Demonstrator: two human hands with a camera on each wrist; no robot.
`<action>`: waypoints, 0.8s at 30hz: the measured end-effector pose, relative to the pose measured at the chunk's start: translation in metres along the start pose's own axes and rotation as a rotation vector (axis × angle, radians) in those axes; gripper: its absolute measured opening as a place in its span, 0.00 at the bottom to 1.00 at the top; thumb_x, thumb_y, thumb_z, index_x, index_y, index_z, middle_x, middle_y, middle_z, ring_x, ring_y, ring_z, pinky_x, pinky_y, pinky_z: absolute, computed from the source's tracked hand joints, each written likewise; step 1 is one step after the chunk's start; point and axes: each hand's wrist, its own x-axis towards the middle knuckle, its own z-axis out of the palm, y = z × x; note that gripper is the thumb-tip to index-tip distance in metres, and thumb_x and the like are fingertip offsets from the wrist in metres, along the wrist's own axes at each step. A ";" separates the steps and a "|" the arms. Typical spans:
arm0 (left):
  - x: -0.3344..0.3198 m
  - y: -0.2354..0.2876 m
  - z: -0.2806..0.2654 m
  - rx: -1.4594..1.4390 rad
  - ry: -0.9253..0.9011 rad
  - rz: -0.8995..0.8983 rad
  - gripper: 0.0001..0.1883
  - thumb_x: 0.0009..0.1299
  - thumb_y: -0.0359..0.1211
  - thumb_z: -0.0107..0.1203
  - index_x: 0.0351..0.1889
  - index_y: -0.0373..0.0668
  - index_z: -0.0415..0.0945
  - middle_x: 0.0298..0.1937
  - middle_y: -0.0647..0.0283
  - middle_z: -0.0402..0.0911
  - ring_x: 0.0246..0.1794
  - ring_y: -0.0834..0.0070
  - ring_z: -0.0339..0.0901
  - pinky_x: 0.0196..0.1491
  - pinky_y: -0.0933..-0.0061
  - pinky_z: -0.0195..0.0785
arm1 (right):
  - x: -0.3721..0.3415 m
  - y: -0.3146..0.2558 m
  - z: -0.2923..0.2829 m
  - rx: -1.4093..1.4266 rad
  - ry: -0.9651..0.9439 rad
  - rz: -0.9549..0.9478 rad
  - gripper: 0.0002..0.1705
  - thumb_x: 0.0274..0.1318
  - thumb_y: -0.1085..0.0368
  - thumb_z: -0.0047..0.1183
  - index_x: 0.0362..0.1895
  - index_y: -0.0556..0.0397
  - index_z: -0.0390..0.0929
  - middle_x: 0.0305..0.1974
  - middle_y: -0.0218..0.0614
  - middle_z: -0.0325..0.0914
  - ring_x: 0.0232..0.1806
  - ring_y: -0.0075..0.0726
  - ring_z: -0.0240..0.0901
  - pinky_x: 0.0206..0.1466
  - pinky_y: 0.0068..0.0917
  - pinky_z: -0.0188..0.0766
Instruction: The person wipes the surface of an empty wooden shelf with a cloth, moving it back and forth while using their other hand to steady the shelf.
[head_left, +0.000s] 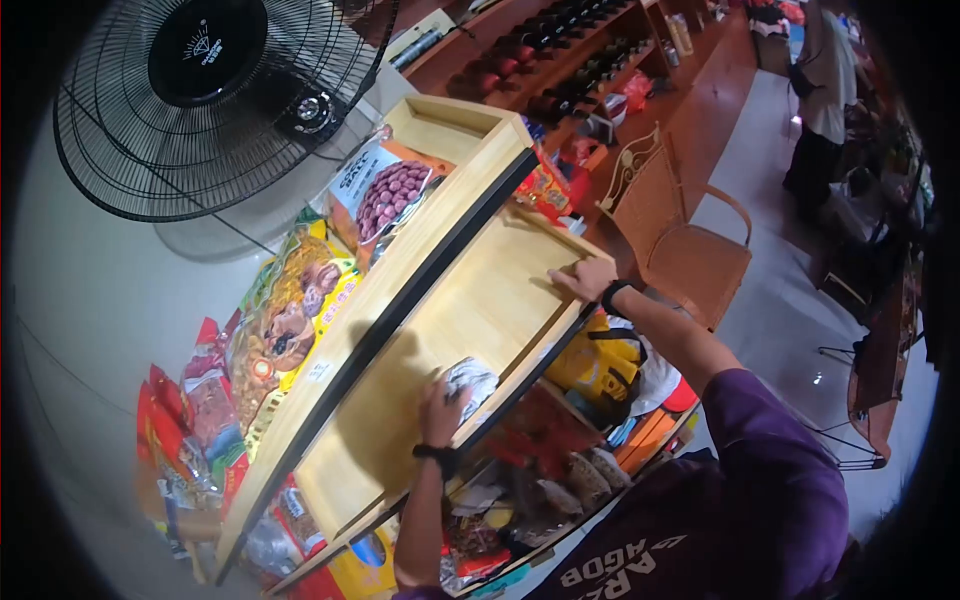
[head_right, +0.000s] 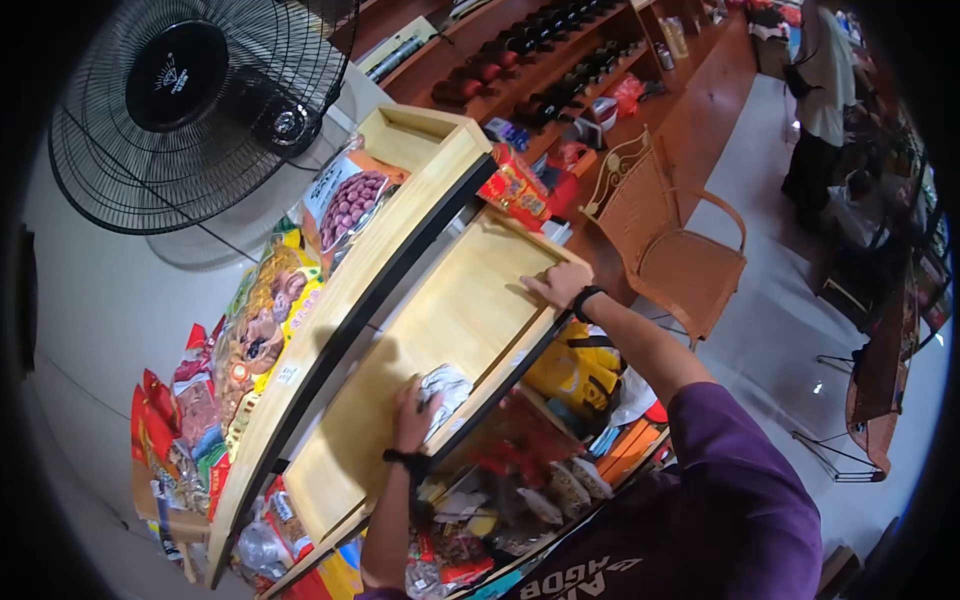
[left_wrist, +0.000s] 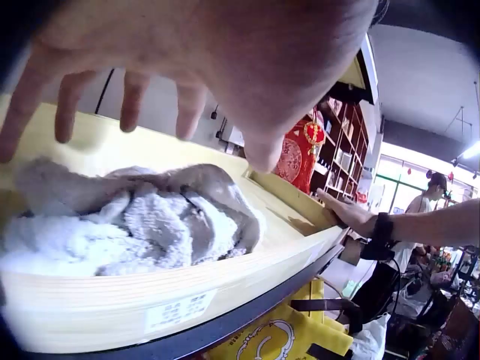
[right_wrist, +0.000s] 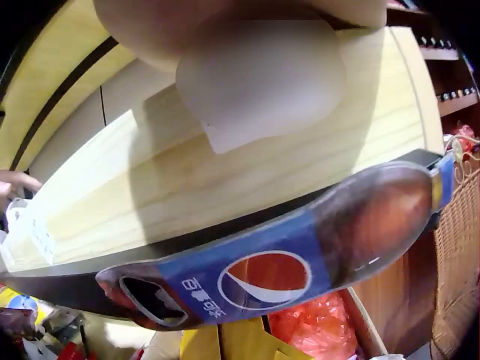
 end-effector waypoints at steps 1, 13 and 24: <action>0.006 0.019 0.000 0.044 -0.121 -0.091 0.34 0.65 0.53 0.63 0.60 0.38 0.74 0.58 0.45 0.76 0.57 0.48 0.73 0.60 0.54 0.67 | 0.001 -0.009 0.001 -0.021 -0.030 0.055 0.40 0.63 0.27 0.35 0.31 0.42 0.88 0.27 0.46 0.82 0.31 0.51 0.80 0.33 0.45 0.74; -0.001 -0.005 0.020 0.007 -0.099 -0.172 0.40 0.53 0.44 0.72 0.64 0.44 0.72 0.61 0.45 0.74 0.62 0.48 0.70 0.64 0.55 0.65 | 0.019 -0.011 0.015 -0.134 -0.092 -0.089 0.24 0.60 0.43 0.42 0.32 0.43 0.85 0.31 0.44 0.84 0.35 0.53 0.81 0.40 0.45 0.77; 0.031 -0.077 0.021 0.054 -0.160 -0.322 0.36 0.58 0.35 0.68 0.67 0.45 0.70 0.57 0.44 0.78 0.58 0.46 0.75 0.61 0.56 0.68 | 0.023 -0.008 0.004 0.031 -0.076 -0.215 0.14 0.60 0.51 0.47 0.37 0.42 0.80 0.30 0.43 0.82 0.32 0.57 0.78 0.37 0.49 0.75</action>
